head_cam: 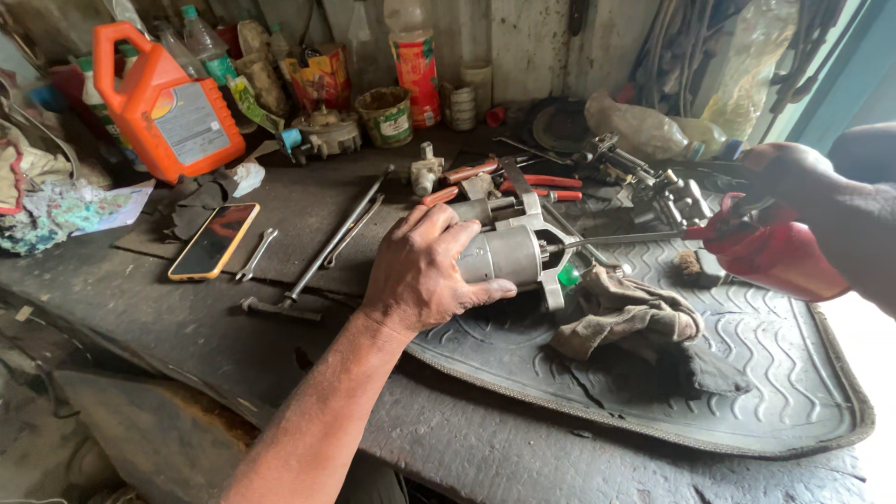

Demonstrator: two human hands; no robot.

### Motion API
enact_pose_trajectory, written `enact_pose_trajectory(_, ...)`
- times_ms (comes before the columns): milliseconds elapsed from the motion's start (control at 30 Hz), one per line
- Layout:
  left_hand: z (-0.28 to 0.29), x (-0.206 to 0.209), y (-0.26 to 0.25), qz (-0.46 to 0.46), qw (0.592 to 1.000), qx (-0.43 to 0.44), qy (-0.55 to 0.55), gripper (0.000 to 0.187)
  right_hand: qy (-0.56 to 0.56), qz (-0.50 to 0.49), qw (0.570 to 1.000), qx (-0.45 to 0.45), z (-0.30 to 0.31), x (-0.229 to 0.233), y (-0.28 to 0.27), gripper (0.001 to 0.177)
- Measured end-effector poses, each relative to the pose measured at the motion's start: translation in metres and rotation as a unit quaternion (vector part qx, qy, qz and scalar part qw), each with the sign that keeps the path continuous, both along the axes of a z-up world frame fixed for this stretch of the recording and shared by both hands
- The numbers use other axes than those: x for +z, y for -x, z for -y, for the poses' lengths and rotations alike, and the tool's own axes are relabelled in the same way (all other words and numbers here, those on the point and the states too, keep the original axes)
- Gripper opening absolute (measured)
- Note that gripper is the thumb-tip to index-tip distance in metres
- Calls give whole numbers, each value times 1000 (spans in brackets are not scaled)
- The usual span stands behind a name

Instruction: The person works on an alternator by removing and tightening screws using a screwdriver. The person handles the alternator and its components, wipes a part with a cloth, and applies lubricant from a small red container.

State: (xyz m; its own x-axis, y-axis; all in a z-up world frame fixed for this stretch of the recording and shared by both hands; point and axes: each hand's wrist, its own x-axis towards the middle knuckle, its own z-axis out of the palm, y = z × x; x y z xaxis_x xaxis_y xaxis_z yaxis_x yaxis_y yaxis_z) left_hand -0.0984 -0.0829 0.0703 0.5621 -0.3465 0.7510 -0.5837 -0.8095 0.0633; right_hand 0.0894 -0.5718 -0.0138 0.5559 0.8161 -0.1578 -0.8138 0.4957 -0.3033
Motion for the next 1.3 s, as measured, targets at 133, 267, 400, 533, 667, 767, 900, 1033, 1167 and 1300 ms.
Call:
enact_pose_trajectory(133,0,-2,0,-5,1000,6,8,80,34,35,999,-20,-23,13,15,66)
enact_pose_trajectory(267,-1,-2,-2,-23,1000,13,-5,84,427,100,876,-204,-56,59,36,54)
enact_pose_trajectory(400,-1,-3,-2,-35,999,19,-2,84,533,82,818,-201,-86,88,60,70)
enact_pose_trajectory(533,-2,-3,-1,-34,999,16,-2,82,534,74,807,-239,-86,81,60,63)
enact_pose_trajectory(667,-3,-3,-2,-39,999,12,6,81,395,112,881,-237,-63,49,41,52)
enact_pose_trajectory(767,-3,-4,-2,-34,999,6,9,80,294,102,927,-209,-48,31,31,59)
enact_pose_trajectory(900,-4,-5,-3,-37,999,3,13,80,154,85,970,-166,-50,29,34,70)
enact_pose_trajectory(1033,-4,-7,-4,-59,998,10,21,80,284,94,921,-248,-73,58,58,35)
enact_pose_trajectory(1167,-4,-8,-6,-58,998,12,22,81,369,172,841,-358,-95,86,92,37)
enact_pose_trajectory(1300,-7,-11,-10,-78,996,13,35,85,440,245,734,-456,-110,102,118,41)
